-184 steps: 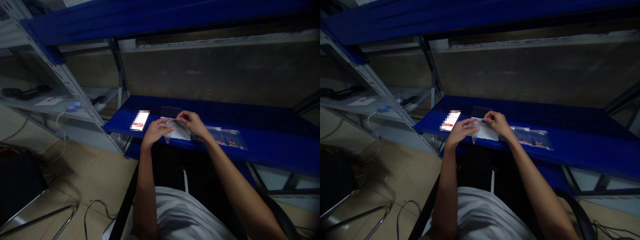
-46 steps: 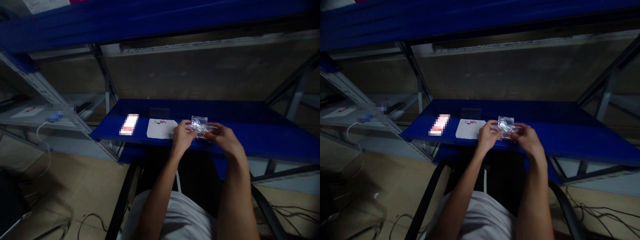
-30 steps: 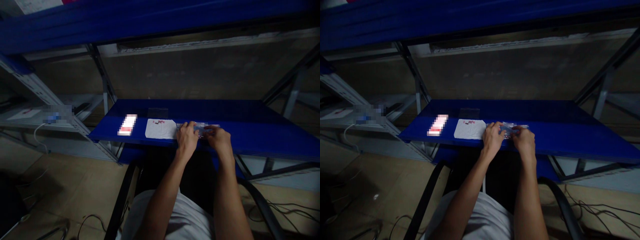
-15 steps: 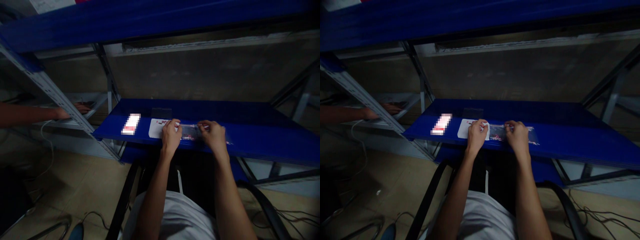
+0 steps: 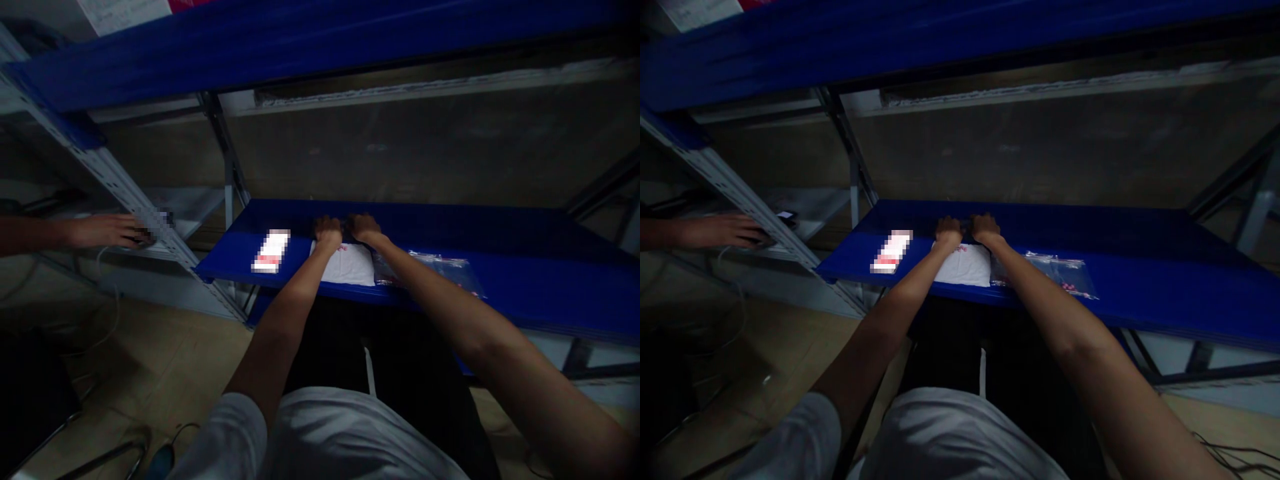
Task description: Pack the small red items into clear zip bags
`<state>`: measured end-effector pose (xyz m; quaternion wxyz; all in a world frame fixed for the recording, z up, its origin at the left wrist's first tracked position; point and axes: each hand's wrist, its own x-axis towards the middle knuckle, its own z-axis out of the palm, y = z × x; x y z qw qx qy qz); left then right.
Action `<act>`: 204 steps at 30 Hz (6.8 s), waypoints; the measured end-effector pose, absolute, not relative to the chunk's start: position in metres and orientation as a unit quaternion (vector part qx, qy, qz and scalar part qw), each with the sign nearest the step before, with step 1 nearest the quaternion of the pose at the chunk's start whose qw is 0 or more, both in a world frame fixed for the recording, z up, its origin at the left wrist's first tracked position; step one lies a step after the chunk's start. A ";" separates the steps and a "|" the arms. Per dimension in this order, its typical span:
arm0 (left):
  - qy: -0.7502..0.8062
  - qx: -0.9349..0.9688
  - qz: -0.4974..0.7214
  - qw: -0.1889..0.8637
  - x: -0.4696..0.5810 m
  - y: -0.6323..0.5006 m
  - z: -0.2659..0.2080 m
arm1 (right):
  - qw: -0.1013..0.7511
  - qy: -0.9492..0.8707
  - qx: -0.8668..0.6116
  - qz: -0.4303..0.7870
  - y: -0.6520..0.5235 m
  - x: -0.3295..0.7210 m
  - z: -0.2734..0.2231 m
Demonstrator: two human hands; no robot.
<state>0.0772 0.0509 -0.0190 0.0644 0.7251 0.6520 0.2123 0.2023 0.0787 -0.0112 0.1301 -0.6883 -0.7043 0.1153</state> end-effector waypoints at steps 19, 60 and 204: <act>0.395 0.526 0.635 0.405 0.096 -0.004 -0.002 | 0.531 -0.570 -0.559 0.283 0.007 0.261 0.024; 0.491 0.745 0.404 0.203 0.040 -0.108 0.014 | 0.460 -0.640 -0.402 0.467 -0.115 0.213 0.012; 0.475 0.615 0.472 0.416 -0.010 -0.099 -0.004 | 0.197 -0.770 -0.595 0.123 -0.001 0.208 -0.024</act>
